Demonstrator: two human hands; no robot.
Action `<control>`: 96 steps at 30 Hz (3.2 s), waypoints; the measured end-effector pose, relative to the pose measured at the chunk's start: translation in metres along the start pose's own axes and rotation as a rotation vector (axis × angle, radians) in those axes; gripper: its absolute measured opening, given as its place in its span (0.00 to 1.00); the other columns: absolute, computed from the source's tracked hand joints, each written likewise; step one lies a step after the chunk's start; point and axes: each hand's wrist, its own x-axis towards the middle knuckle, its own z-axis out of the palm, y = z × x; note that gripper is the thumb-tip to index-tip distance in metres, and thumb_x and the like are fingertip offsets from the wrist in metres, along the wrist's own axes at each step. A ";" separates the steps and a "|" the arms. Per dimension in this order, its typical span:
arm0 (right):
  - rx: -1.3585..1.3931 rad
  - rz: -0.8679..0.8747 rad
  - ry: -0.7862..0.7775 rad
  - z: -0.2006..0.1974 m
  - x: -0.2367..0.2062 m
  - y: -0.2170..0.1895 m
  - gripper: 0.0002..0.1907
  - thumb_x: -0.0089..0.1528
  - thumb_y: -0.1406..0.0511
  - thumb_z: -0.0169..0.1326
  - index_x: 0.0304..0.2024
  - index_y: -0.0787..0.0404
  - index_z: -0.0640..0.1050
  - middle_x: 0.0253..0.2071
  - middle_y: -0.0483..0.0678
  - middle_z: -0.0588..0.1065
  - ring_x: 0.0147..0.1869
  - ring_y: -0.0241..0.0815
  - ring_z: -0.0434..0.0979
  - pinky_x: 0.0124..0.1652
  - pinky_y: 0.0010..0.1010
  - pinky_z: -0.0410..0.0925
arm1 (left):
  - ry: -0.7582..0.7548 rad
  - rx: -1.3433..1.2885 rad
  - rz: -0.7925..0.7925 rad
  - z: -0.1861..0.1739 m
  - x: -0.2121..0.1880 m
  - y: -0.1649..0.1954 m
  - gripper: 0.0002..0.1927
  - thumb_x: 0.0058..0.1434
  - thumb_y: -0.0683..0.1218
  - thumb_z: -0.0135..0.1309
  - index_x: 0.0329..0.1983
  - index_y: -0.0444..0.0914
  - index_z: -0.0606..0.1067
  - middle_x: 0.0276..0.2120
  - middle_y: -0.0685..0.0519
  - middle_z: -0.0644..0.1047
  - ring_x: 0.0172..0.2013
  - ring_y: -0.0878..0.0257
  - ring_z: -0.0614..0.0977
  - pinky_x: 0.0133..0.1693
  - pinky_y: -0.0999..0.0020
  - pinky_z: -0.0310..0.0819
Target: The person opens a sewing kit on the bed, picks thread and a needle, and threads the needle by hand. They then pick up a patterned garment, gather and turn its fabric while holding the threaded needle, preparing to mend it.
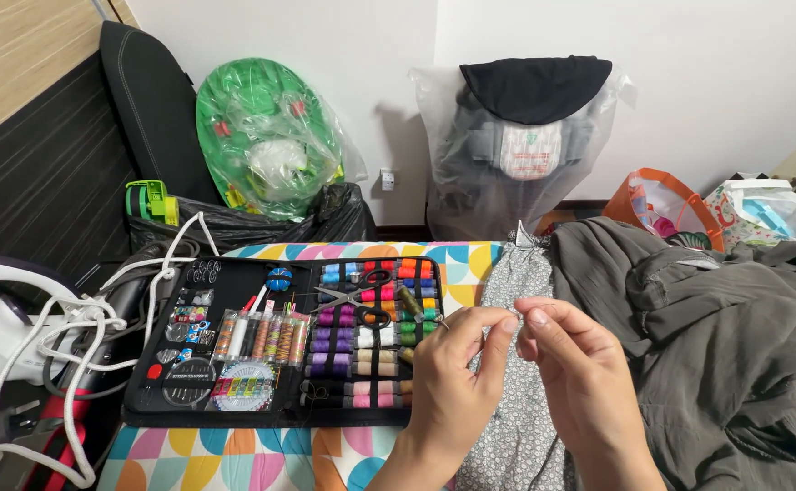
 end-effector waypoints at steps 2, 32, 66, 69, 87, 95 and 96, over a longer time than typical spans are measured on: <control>-0.014 0.043 0.031 0.005 -0.002 -0.002 0.18 0.65 0.70 0.53 0.57 0.73 0.77 0.41 0.48 0.75 0.43 0.36 0.72 0.46 0.31 0.66 | -0.004 -0.078 -0.039 0.001 0.001 -0.001 0.05 0.70 0.40 0.53 0.42 0.32 0.77 0.36 0.47 0.83 0.35 0.60 0.88 0.36 0.71 0.83; 0.151 0.182 0.212 0.003 -0.017 0.002 0.24 0.61 0.70 0.49 0.61 0.67 0.75 0.44 0.46 0.78 0.42 0.35 0.76 0.45 0.31 0.68 | 0.025 -0.272 -0.229 0.025 -0.010 -0.018 0.07 0.70 0.43 0.54 0.40 0.33 0.77 0.26 0.57 0.80 0.24 0.76 0.77 0.24 0.75 0.71; -1.571 -0.357 -0.103 0.019 -0.002 -0.080 0.05 0.55 0.64 0.62 0.32 0.56 0.84 0.29 0.43 0.77 0.29 0.45 0.73 0.36 0.34 0.63 | -0.014 -0.084 -0.214 0.039 0.007 -0.006 0.11 0.72 0.48 0.47 0.44 0.35 0.75 0.30 0.52 0.80 0.30 0.65 0.81 0.32 0.69 0.75; -1.592 -0.442 -0.091 0.025 -0.002 -0.086 0.05 0.55 0.65 0.61 0.34 0.56 0.84 0.29 0.43 0.76 0.29 0.44 0.73 0.37 0.34 0.61 | -0.093 -0.130 -0.354 0.047 0.004 -0.001 0.13 0.74 0.49 0.44 0.40 0.34 0.69 0.23 0.50 0.73 0.23 0.66 0.72 0.28 0.67 0.67; -0.682 -0.350 0.123 -0.034 0.007 -0.068 0.22 0.60 0.68 0.60 0.58 0.62 0.77 0.43 0.44 0.77 0.42 0.29 0.73 0.42 0.23 0.67 | -0.074 -0.435 -0.413 0.060 -0.005 -0.008 0.10 0.71 0.46 0.51 0.38 0.35 0.74 0.24 0.64 0.68 0.24 0.79 0.63 0.24 0.78 0.55; -0.099 0.035 0.233 -0.083 -0.015 -0.004 0.18 0.63 0.69 0.57 0.55 0.71 0.80 0.43 0.50 0.81 0.44 0.37 0.78 0.43 0.32 0.70 | -0.027 -0.482 -0.485 0.091 -0.015 -0.013 0.10 0.70 0.47 0.51 0.37 0.35 0.73 0.23 0.61 0.72 0.23 0.76 0.71 0.25 0.77 0.65; -0.068 0.057 0.235 -0.084 -0.019 0.003 0.18 0.63 0.68 0.56 0.54 0.71 0.80 0.43 0.51 0.81 0.45 0.38 0.79 0.44 0.33 0.71 | -0.048 -0.520 -0.524 0.096 -0.018 -0.014 0.10 0.70 0.46 0.50 0.37 0.35 0.72 0.22 0.60 0.73 0.22 0.75 0.74 0.25 0.77 0.68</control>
